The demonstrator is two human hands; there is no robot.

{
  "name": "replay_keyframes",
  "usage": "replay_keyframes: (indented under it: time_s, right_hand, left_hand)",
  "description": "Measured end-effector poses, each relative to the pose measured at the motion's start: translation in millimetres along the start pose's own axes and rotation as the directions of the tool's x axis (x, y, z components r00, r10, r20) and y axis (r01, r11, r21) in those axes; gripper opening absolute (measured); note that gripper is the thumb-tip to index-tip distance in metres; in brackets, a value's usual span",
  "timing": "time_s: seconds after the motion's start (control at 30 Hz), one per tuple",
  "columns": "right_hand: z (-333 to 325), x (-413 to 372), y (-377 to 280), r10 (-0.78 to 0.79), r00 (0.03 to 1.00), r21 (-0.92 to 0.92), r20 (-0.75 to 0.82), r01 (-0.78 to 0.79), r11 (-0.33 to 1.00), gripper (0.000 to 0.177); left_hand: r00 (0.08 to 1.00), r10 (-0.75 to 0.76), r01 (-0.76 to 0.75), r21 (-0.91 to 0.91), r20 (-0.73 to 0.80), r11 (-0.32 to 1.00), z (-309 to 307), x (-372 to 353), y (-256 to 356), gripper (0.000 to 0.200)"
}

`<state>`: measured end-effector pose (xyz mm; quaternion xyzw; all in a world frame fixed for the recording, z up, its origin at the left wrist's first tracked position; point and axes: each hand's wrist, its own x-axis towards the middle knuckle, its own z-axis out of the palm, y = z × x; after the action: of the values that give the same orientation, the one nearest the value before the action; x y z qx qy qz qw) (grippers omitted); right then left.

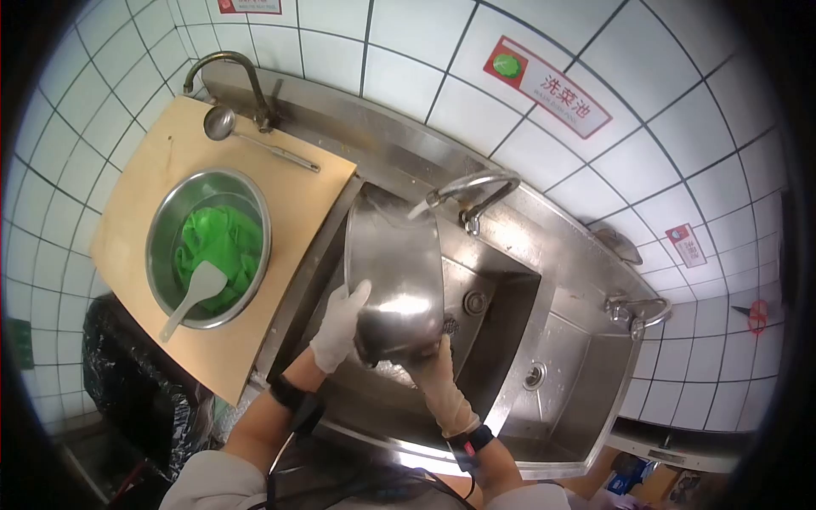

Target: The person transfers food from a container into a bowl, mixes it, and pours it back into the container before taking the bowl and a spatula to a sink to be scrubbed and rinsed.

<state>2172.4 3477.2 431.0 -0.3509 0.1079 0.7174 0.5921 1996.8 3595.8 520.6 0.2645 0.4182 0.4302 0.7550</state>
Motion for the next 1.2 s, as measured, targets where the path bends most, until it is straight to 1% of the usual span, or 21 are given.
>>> replay_keyframes:
  time_s: [0.03, 0.07, 0.2, 0.27, 0.3, 0.37, 0.4, 0.47, 0.53, 0.57, 0.63, 0.67, 0.73, 0.8, 0.83, 0.9, 0.97, 1.03, 1.1, 1.13, 1.2]
  right_hand:
    - [-0.8, -4.0, 2.5, -0.094, 0.994, -0.193, -0.055, 0.082, 0.978, 0.054]
    - [-26.1, 9.0, 9.0, -0.286, 0.956, -0.518, 0.069, 0.279, 0.808, 0.052]
    - [46.8, -19.3, 12.4, -0.483, 0.846, -0.602, -0.228, 0.267, 0.753, 0.063]
    - [49.3, -24.2, 7.8, -0.530, 0.839, -0.659, -0.124, 0.329, 0.676, 0.063]
    - [52.8, -29.5, 5.3, -0.563, 0.826, -0.707, -0.030, 0.381, 0.596, 0.064]
    - [65.3, -29.9, -5.7, -0.570, 0.822, -0.795, 0.021, 0.359, 0.489, 0.068]
    - [70.4, -30.1, -11.4, -0.571, 0.819, -0.866, 0.065, 0.330, 0.375, 0.072]
    - [51.5, -12.8, -19.9, -0.619, 0.785, -0.932, 0.025, 0.242, 0.269, 0.081]
    - [37.4, -2.8, -37.9, -0.682, 0.729, -0.992, -0.058, 0.036, 0.123, 0.093]
    - [-6.3, 13.0, -45.1, -0.659, 0.752, -0.993, -0.002, 0.077, 0.090, 0.083]
    - [-3.3, 5.3, -53.0, -0.655, 0.749, -0.995, -0.101, -0.093, 0.048, 0.073]
    - [-14.5, 6.9, -51.4, -0.650, 0.753, -0.994, -0.108, -0.102, 0.047, 0.073]
    - [-33.9, 24.3, -46.2, -0.590, 0.706, -0.857, -0.393, -0.050, 0.512, 0.049]
    - [-38.2, 37.4, -47.2, -0.599, 0.732, -0.839, -0.325, 0.070, 0.540, 0.050]
    - [-39.2, 42.8, -49.0, -0.626, 0.736, -0.802, -0.257, 0.199, 0.563, 0.052]
    - [-39.1, 60.6, -51.5, -0.669, 0.713, -0.834, -0.208, 0.228, 0.502, 0.050]
    - [-24.0, 67.4, -56.3, -0.725, 0.676, -0.784, -0.133, 0.376, 0.494, 0.052]
    - [-18.7, 61.3, -67.1, -0.687, 0.707, -0.794, -0.166, 0.317, 0.519, 0.055]
    - [-32.6, 55.7, -86.4, -0.445, 0.859, -0.875, -0.253, -0.006, 0.485, 0.054]
    - [-67.7, 70.0, -85.0, -0.457, 0.877, -0.862, -0.149, 0.111, 0.495, 0.051]
    - [-105.5, 89.9, -88.7, -0.446, 0.887, -0.924, -0.122, 0.062, 0.376, 0.050]
  left_hand:
    - [1.000, -0.006, 0.006, 0.005, -0.004, 1.000, 4.2, 1.8, -3.7, 0.032]
    - [1.000, 0.003, -0.003, 0.031, -0.010, 1.000, 9.7, 6.0, -5.0, 0.030]
    - [1.000, 0.027, -0.026, 0.147, -0.009, 0.989, 42.3, 11.2, -5.5, 0.026]
    - [0.997, 0.074, -0.080, 0.404, 0.031, 0.911, 38.9, 24.0, -28.0, 0.028]
    - [0.997, 0.077, -0.081, 0.401, 0.026, 0.912, 37.8, 20.1, -35.2, 0.028]
    - [0.963, 0.116, -0.270, 0.834, 0.245, 0.482, 35.0, 13.0, -49.5, 0.026]
    - [0.963, 0.112, -0.267, 0.832, 0.243, 0.487, 36.0, 5.1, -52.3, 0.026]
    - [0.866, -0.119, -0.482, 0.874, 0.485, 0.055, 38.2, -12.2, -55.6, 0.027]
    - [0.845, -0.214, -0.492, 0.869, 0.491, 0.051, 31.9, -16.5, -73.2, 0.026]
    - [0.813, -0.309, -0.506, 0.861, 0.493, 0.041, 26.9, -16.2, -83.5, 0.026]
    - [0.751, -0.424, -0.548, 0.836, 0.505, 0.026, 15.1, -11.0, -107.9, 0.026]
    - [0.753, -0.332, -0.579, 0.811, 0.569, 0.077, 6.9, -13.4, -122.7, 0.023]
    - [0.762, -0.224, -0.599, 0.793, 0.608, 0.112, -0.1, -12.0, -125.6, 0.020]
    - [0.740, -0.319, -0.587, 0.800, 0.593, 0.123, 1.9, -9.3, -120.3, 0.021]
    - [0.743, -0.322, -0.583, 0.804, 0.587, 0.121, 2.6, -9.1, -117.1, 0.021]
    - [0.817, -0.172, -0.530, 0.835, 0.550, 0.150, 5.5, -2.5, -106.3, 0.023]
    - [0.796, -0.260, -0.541, 0.835, 0.546, 0.097, 11.7, 5.7, -83.9, 0.025]
    - [0.771, -0.344, -0.556, 0.830, 0.536, 0.045, 10.0, 10.0, -87.2, 0.027]
    - [0.792, -0.368, -0.518, 0.855, 0.487, 0.015, -4.2, 16.6, -130.8, 0.028]
    - [0.791, -0.365, -0.522, 0.853, 0.491, 0.015, -10.8, 18.4, -146.4, 0.028]
    - [0.818, -0.357, -0.501, 0.864, 0.450, -0.058, -24.6, 24.7, -172.2, 0.027]
